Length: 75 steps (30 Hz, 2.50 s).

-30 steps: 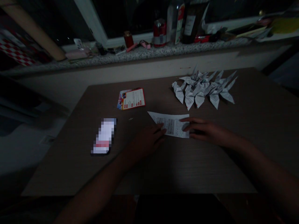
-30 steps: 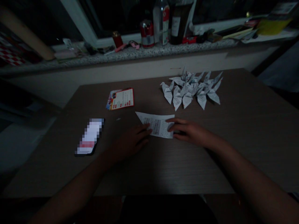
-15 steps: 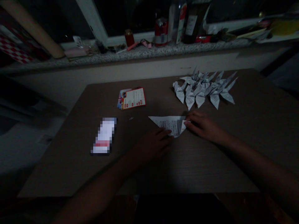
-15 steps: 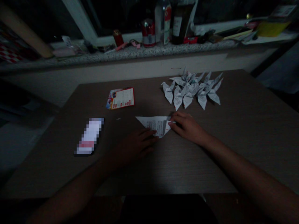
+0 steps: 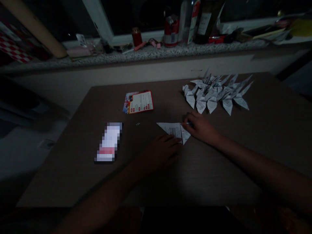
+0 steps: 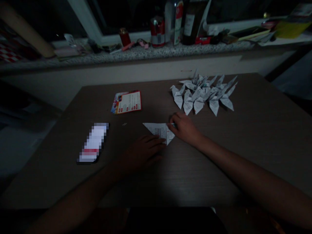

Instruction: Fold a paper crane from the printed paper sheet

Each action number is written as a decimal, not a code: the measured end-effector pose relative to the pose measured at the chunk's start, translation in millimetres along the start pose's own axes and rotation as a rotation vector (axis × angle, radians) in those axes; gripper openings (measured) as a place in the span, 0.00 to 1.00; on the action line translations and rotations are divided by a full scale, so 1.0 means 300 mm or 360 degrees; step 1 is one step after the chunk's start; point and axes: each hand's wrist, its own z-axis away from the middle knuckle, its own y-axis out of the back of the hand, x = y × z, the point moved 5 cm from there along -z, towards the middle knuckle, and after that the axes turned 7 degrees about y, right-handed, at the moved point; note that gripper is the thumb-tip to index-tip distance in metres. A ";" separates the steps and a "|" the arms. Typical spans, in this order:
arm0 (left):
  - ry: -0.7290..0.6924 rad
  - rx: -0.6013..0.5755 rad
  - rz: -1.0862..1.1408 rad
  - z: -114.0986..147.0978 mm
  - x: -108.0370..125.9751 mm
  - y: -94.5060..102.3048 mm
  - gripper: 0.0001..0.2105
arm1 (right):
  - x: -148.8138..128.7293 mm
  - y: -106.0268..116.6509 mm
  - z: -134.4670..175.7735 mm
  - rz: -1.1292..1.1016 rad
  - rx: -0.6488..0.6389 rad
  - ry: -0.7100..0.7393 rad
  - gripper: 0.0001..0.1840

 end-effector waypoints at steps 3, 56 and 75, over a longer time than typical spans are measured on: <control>-0.0006 0.0015 0.0023 -0.003 -0.001 0.002 0.18 | 0.000 -0.015 -0.001 0.0030 0.0036 0.0001 0.05; -0.0081 0.0072 0.0117 -0.005 -0.038 0.002 0.18 | -0.006 -0.036 0.001 0.0262 0.0082 -0.0125 0.05; -0.0022 0.0055 -0.0098 -0.011 -0.024 -0.015 0.20 | -0.007 -0.037 0.000 0.0333 0.0064 -0.0095 0.07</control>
